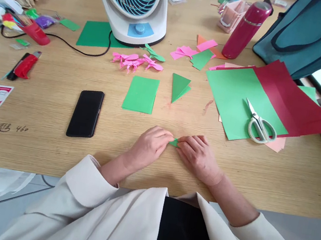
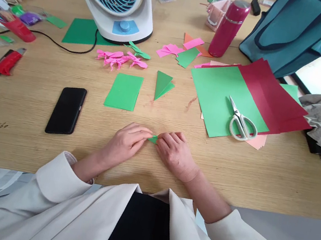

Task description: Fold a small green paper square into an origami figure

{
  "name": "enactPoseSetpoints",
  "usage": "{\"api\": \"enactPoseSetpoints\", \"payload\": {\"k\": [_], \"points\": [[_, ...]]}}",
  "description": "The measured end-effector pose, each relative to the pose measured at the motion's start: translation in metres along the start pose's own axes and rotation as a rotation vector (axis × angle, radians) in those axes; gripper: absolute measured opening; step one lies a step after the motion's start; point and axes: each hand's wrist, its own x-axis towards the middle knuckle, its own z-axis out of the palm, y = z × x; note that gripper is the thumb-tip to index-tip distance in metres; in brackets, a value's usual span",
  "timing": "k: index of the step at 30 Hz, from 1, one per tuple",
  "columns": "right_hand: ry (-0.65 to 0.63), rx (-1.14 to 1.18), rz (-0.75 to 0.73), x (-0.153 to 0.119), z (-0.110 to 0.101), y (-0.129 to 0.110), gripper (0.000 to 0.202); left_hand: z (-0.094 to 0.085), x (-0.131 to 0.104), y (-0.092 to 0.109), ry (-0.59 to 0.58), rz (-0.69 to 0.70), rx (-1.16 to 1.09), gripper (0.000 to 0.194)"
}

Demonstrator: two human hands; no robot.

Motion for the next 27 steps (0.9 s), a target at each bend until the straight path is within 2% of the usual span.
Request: {"api": "enactPoseSetpoints", "payload": {"k": [3,6,13,23,27], "points": [[0.01,0.007,-0.005,0.0,0.001,0.001,0.015,0.002,-0.011,0.003,-0.037,0.099,0.075,0.023],[-0.001,0.015,-0.011,-0.001,0.002,0.002,0.017,0.006,-0.014,0.004,-0.076,0.136,0.137,0.024],[-0.047,0.018,-0.067,-0.004,0.002,0.007,0.023,0.009,-0.007,0.006,-0.077,0.125,0.236,0.024],[-0.11,0.097,-0.05,-0.002,-0.001,0.011,0.027,0.008,-0.01,0.0,-0.129,0.146,0.22,0.026],[-0.103,0.118,-0.041,0.0,-0.002,0.015,0.024,0.004,-0.008,0.0,-0.108,0.127,0.184,0.024]]}}
